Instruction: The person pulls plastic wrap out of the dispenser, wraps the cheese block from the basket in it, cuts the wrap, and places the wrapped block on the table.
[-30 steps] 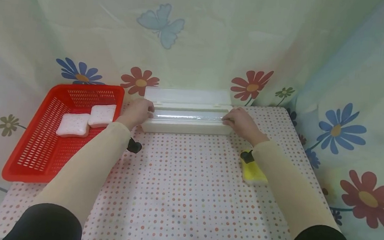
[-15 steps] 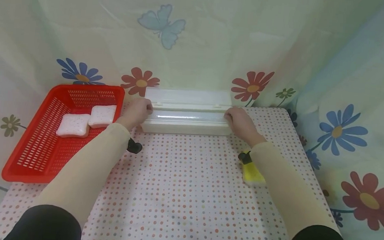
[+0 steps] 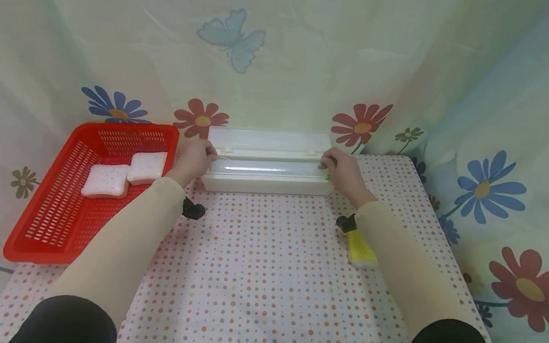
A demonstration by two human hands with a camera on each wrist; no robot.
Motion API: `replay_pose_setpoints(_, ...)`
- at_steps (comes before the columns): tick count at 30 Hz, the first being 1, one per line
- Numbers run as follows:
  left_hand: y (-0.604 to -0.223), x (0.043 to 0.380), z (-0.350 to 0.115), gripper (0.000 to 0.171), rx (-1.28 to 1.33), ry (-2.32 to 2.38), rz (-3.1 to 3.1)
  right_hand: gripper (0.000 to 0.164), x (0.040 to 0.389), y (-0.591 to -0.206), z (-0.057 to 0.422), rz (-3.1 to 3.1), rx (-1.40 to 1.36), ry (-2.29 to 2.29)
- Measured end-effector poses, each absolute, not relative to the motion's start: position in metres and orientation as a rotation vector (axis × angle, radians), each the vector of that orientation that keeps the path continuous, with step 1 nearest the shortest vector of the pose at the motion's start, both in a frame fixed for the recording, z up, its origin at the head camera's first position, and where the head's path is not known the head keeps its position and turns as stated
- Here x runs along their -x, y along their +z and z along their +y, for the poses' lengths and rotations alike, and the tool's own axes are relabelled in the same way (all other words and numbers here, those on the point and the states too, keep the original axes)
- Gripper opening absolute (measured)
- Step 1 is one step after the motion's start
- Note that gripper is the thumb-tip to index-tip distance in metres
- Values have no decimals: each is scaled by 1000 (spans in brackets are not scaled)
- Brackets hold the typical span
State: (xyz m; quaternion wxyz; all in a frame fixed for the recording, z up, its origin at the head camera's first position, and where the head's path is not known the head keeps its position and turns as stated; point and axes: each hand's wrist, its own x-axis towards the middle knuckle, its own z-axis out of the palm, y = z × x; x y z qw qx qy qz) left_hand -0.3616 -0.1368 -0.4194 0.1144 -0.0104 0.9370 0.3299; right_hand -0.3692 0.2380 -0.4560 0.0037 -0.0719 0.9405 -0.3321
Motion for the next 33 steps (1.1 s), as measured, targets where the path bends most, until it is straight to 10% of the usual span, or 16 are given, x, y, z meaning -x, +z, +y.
replay_pose_setpoints(33, -415, 363, -136, 23, 76, 946, 2793, 20, 367, -456, 221, 3062, 164, -1210)
